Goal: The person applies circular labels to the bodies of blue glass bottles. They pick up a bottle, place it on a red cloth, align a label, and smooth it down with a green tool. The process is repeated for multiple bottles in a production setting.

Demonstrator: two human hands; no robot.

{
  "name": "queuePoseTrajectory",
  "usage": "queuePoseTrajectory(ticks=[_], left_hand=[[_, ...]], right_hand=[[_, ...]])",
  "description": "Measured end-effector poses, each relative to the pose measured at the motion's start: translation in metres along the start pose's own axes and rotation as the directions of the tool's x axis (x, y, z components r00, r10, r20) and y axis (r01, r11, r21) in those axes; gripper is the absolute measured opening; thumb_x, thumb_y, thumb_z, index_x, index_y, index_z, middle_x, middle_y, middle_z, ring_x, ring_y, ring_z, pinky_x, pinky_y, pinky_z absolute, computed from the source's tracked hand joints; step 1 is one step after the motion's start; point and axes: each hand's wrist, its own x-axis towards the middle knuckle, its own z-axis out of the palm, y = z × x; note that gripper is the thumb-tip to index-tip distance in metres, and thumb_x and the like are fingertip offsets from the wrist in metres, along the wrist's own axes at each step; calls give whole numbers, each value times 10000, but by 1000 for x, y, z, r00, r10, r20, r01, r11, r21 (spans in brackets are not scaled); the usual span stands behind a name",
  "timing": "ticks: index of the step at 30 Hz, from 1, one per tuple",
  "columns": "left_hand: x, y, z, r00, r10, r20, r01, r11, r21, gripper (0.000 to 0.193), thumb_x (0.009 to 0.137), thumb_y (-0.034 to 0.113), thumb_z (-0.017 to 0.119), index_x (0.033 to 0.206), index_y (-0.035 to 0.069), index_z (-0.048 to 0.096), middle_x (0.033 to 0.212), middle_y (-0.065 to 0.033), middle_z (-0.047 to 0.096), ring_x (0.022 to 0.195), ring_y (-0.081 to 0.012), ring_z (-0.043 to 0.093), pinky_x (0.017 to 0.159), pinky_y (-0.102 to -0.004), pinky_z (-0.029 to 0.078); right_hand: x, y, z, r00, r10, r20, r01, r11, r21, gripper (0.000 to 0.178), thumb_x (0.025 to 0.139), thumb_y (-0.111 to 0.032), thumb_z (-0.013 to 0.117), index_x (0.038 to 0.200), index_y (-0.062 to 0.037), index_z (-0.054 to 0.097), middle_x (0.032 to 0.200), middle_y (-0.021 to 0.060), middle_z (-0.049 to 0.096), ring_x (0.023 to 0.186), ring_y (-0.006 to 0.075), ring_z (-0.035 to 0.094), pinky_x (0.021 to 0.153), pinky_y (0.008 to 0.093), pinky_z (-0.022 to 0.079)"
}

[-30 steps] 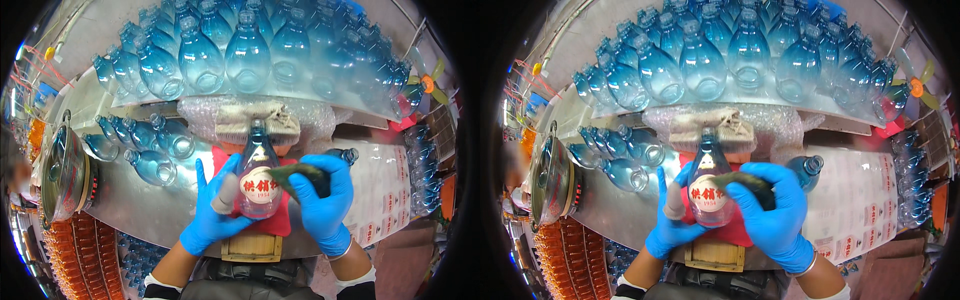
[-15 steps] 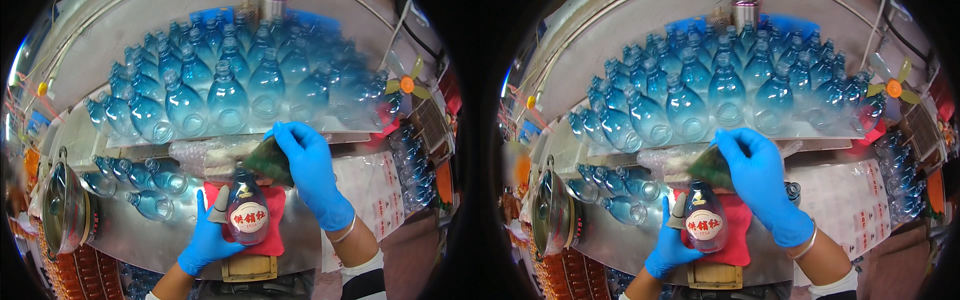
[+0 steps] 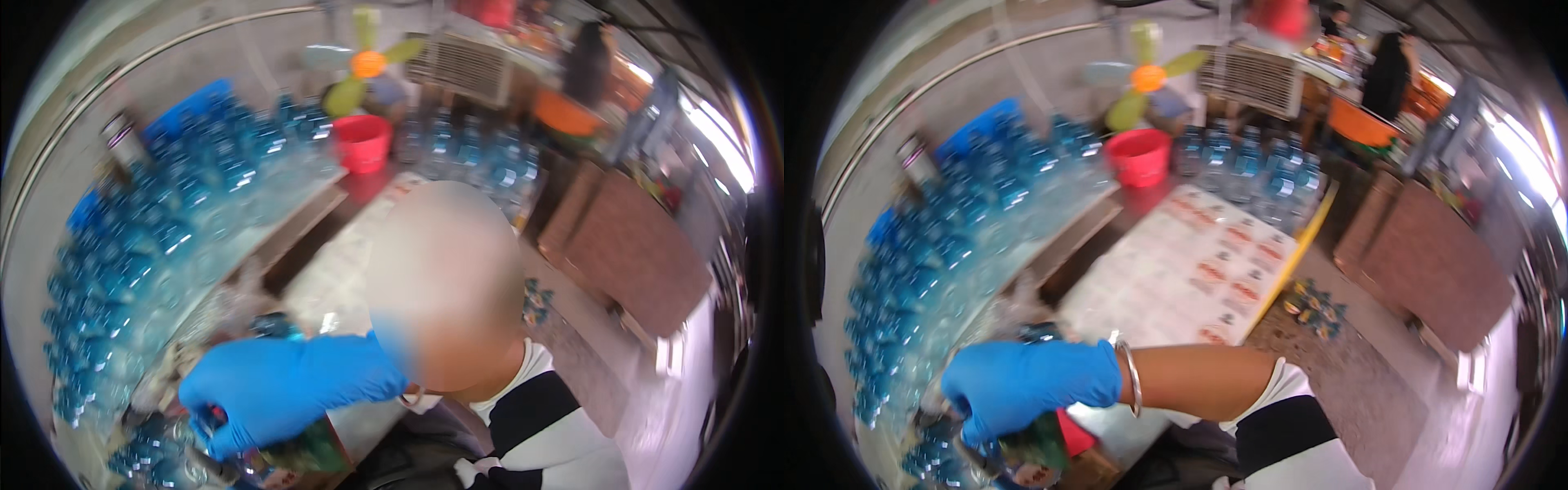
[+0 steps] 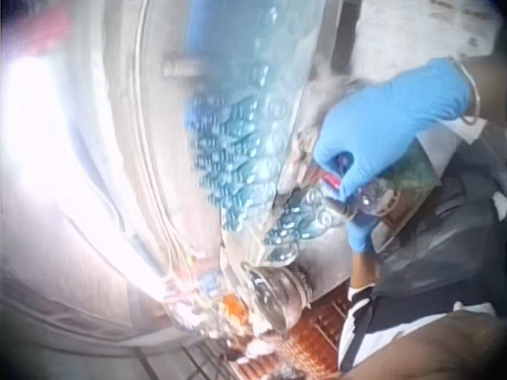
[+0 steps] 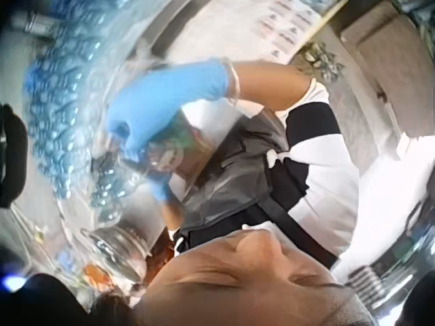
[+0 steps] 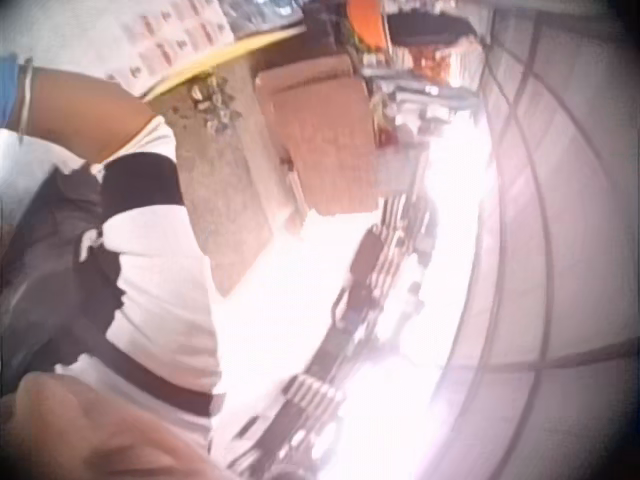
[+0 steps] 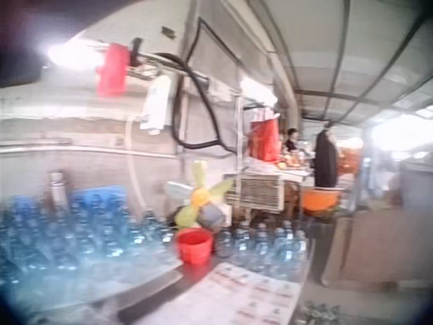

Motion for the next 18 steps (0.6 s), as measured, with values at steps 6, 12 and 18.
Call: queuePoseTrajectory(ticks=[6,12,18], left_hand=[[10,61,28,912,356,203,-408,742,532,778,788,285,655,1375,-1,233,1280,-213,444,1175,-366,440,965,-462,392],[30,107,63,868,390,307,-488,556,673,759,806,345,639,1357,-35,280,1267,-240,452,1177,-408,427,958,-479,389],[20,80,71,895,392,214,-418,566,711,973,739,332,710,1398,-60,110,1376,-358,222,1262,-495,275,1004,-560,288]], right_hand=[[-222,-54,16,852,27,-523,-108,986,-124,236,835,-354,591,845,-120,612,676,81,599,583,204,589,526,291,452],[-393,-63,65,211,548,-809,-598,727,337,252,735,-239,738,948,-122,671,740,44,651,596,152,614,609,262,506],[-540,89,108,-312,640,-702,-837,165,522,289,740,-370,641,843,-101,630,789,128,637,700,326,613,638,382,488]])
